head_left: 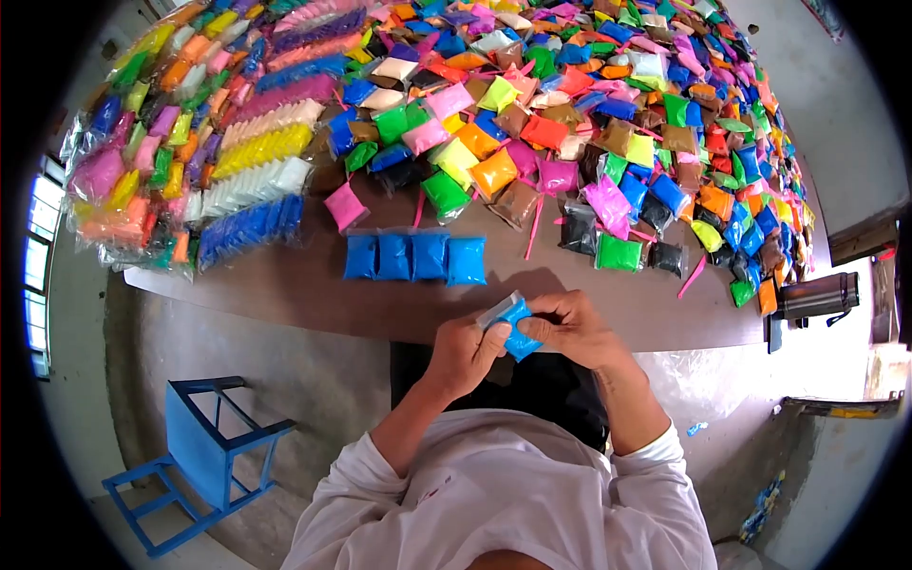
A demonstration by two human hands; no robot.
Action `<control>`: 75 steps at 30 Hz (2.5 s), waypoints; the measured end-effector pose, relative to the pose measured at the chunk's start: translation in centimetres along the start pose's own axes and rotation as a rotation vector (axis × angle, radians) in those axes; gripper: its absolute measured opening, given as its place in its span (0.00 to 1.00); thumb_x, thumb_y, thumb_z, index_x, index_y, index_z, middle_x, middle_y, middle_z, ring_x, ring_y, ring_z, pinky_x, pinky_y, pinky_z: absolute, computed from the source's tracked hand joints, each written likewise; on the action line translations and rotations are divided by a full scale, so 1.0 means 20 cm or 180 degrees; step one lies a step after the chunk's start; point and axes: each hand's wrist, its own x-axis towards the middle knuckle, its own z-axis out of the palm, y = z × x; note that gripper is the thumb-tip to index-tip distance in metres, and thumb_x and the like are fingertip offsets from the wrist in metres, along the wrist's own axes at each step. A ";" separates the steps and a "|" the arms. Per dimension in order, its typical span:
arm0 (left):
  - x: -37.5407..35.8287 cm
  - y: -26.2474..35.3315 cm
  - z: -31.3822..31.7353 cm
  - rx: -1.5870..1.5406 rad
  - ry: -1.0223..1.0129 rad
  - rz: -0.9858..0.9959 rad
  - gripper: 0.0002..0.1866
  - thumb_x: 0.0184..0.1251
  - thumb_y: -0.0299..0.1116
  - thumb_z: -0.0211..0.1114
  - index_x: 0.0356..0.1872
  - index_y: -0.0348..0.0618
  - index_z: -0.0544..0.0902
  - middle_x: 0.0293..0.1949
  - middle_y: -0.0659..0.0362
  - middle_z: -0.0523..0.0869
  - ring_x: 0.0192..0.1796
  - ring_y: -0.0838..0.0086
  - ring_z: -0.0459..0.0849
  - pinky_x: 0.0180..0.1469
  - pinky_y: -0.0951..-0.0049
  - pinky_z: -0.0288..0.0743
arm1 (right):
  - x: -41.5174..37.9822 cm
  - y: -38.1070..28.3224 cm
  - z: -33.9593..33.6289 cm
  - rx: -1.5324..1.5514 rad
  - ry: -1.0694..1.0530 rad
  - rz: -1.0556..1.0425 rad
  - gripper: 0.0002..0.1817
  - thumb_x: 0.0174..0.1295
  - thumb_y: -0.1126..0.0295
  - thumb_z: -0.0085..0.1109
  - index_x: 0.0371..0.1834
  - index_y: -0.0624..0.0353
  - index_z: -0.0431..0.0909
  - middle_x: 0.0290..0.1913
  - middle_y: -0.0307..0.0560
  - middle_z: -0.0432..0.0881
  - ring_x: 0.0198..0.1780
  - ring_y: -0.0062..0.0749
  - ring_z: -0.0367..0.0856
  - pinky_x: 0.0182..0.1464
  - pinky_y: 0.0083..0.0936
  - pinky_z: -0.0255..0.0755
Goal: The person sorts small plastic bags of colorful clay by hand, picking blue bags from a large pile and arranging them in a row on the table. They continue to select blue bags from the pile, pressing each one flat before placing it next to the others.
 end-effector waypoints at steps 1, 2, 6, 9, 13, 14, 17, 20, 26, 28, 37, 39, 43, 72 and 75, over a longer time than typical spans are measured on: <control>0.00 -0.01 0.00 0.0007 0.0016 0.0008 0.26 0.77 0.51 0.53 0.28 0.37 0.80 0.22 0.55 0.81 0.26 0.67 0.83 0.30 0.69 0.74 | 0.02 0.05 -0.01 -0.0050 0.0301 -0.0023 0.06 0.66 0.72 0.64 0.41 0.64 0.82 0.31 0.34 0.78 0.33 0.15 0.71 0.34 0.19 0.67; 0.01 -0.02 0.00 0.0031 0.0075 0.0081 0.24 0.76 0.46 0.57 0.24 0.37 0.78 0.21 0.55 0.79 0.24 0.65 0.80 0.28 0.68 0.72 | 0.04 0.09 -0.03 -0.0055 0.0287 -0.0033 0.06 0.66 0.72 0.64 0.41 0.64 0.82 0.31 0.34 0.78 0.33 0.15 0.71 0.34 0.19 0.67; 0.00 -0.03 0.02 0.0327 0.0257 0.0581 0.20 0.72 0.30 0.61 0.18 0.34 0.71 0.20 0.57 0.73 0.21 0.71 0.69 0.25 0.69 0.64 | 0.16 0.05 -0.05 -0.0280 0.1270 0.0087 0.12 0.62 0.77 0.66 0.26 0.61 0.70 0.23 0.34 0.73 0.28 0.14 0.70 0.27 0.20 0.65; 0.01 -0.02 0.02 0.0350 0.0331 0.0663 0.18 0.69 0.27 0.63 0.19 0.33 0.71 0.20 0.55 0.72 0.20 0.70 0.67 0.24 0.69 0.62 | 0.24 0.06 0.00 -0.0290 0.1494 0.0275 0.10 0.60 0.75 0.67 0.28 0.62 0.73 0.21 0.36 0.75 0.25 0.16 0.71 0.25 0.22 0.64; 0.01 -0.02 0.02 0.0302 0.0436 0.0674 0.18 0.67 0.30 0.66 0.18 0.34 0.73 0.20 0.52 0.73 0.20 0.59 0.70 0.23 0.64 0.64 | 0.29 0.07 0.02 -0.1200 0.1652 0.0120 0.13 0.54 0.70 0.72 0.30 0.64 0.75 0.21 0.47 0.78 0.22 0.30 0.77 0.26 0.29 0.69; 0.00 -0.02 0.02 0.0298 0.0444 0.0670 0.18 0.67 0.30 0.66 0.18 0.34 0.73 0.20 0.52 0.73 0.20 0.59 0.70 0.23 0.64 0.64 | 0.30 0.07 0.03 -0.1559 0.1725 -0.0015 0.15 0.53 0.69 0.74 0.31 0.65 0.76 0.21 0.50 0.78 0.22 0.35 0.78 0.27 0.31 0.70; 0.01 -0.02 0.03 0.0211 0.0470 0.0694 0.17 0.65 0.28 0.67 0.18 0.35 0.74 0.19 0.52 0.73 0.20 0.59 0.70 0.23 0.64 0.64 | 0.29 0.04 0.02 -0.2242 0.1830 -0.0162 0.17 0.51 0.67 0.75 0.31 0.65 0.76 0.22 0.53 0.79 0.23 0.41 0.80 0.29 0.34 0.72; 0.00 -0.01 0.03 0.0112 0.0494 0.0694 0.16 0.65 0.27 0.66 0.18 0.35 0.74 0.19 0.53 0.73 0.20 0.59 0.70 0.23 0.64 0.64 | 0.27 0.01 0.00 -0.2184 0.1813 0.0071 0.16 0.52 0.68 0.75 0.32 0.64 0.76 0.21 0.51 0.79 0.23 0.40 0.80 0.29 0.33 0.72; 0.00 -0.02 0.03 0.0295 0.0504 0.0811 0.16 0.63 0.27 0.67 0.18 0.35 0.74 0.19 0.53 0.72 0.20 0.58 0.71 0.25 0.63 0.65 | 0.25 -0.07 0.07 -0.1976 0.1558 -0.0750 0.11 0.56 0.72 0.70 0.40 0.62 0.81 0.33 0.51 0.84 0.33 0.43 0.84 0.35 0.32 0.76; 0.00 -0.02 0.02 0.0314 0.0471 0.0929 0.13 0.62 0.24 0.67 0.20 0.34 0.75 0.19 0.55 0.74 0.19 0.65 0.71 0.23 0.68 0.64 | 0.30 -0.07 0.10 -0.2198 0.1281 -0.1104 0.13 0.55 0.71 0.70 0.42 0.62 0.82 0.39 0.51 0.85 0.38 0.44 0.83 0.41 0.34 0.77; -0.01 -0.03 0.03 0.0275 0.0590 0.1020 0.14 0.59 0.24 0.68 0.18 0.35 0.73 0.21 0.52 0.73 0.21 0.57 0.73 0.25 0.62 0.66 | 0.70 -0.19 0.33 -0.3115 0.0269 -0.1916 0.26 0.49 0.62 0.74 0.53 0.57 0.81 0.54 0.52 0.82 0.57 0.50 0.78 0.61 0.39 0.71; -0.01 -0.05 0.05 0.0252 0.0651 0.1039 0.14 0.59 0.24 0.68 0.18 0.35 0.73 0.21 0.52 0.74 0.22 0.57 0.74 0.26 0.61 0.67 | 0.77 -0.18 0.38 -0.3474 0.0102 -0.1595 0.29 0.49 0.59 0.74 0.55 0.56 0.81 0.54 0.50 0.82 0.59 0.48 0.76 0.65 0.40 0.66; -0.02 -0.07 0.04 0.0277 0.0581 0.1014 0.06 0.59 0.21 0.67 0.25 0.33 0.80 0.24 0.53 0.80 0.25 0.60 0.80 0.28 0.67 0.71 | 0.82 -0.12 0.47 -0.3600 -0.0110 -0.1473 0.30 0.49 0.56 0.73 0.55 0.57 0.81 0.53 0.48 0.82 0.61 0.46 0.74 0.67 0.41 0.63; -0.02 -0.02 0.02 0.0452 0.0546 0.1073 0.13 0.60 0.26 0.68 0.18 0.36 0.75 0.21 0.53 0.76 0.24 0.56 0.77 0.28 0.60 0.71 | 0.59 -0.11 0.15 -0.3561 -0.0353 -0.1449 0.39 0.41 0.61 0.80 0.61 0.54 0.78 0.65 0.48 0.76 0.64 0.50 0.73 0.65 0.40 0.69; -0.02 -0.03 0.03 0.0456 0.0573 0.1071 0.13 0.60 0.26 0.68 0.18 0.36 0.75 0.21 0.53 0.76 0.24 0.56 0.77 0.28 0.59 0.71 | 0.59 -0.11 0.20 -0.3468 -0.0323 -0.1441 0.35 0.42 0.61 0.79 0.58 0.55 0.79 0.61 0.47 0.78 0.62 0.48 0.74 0.63 0.39 0.71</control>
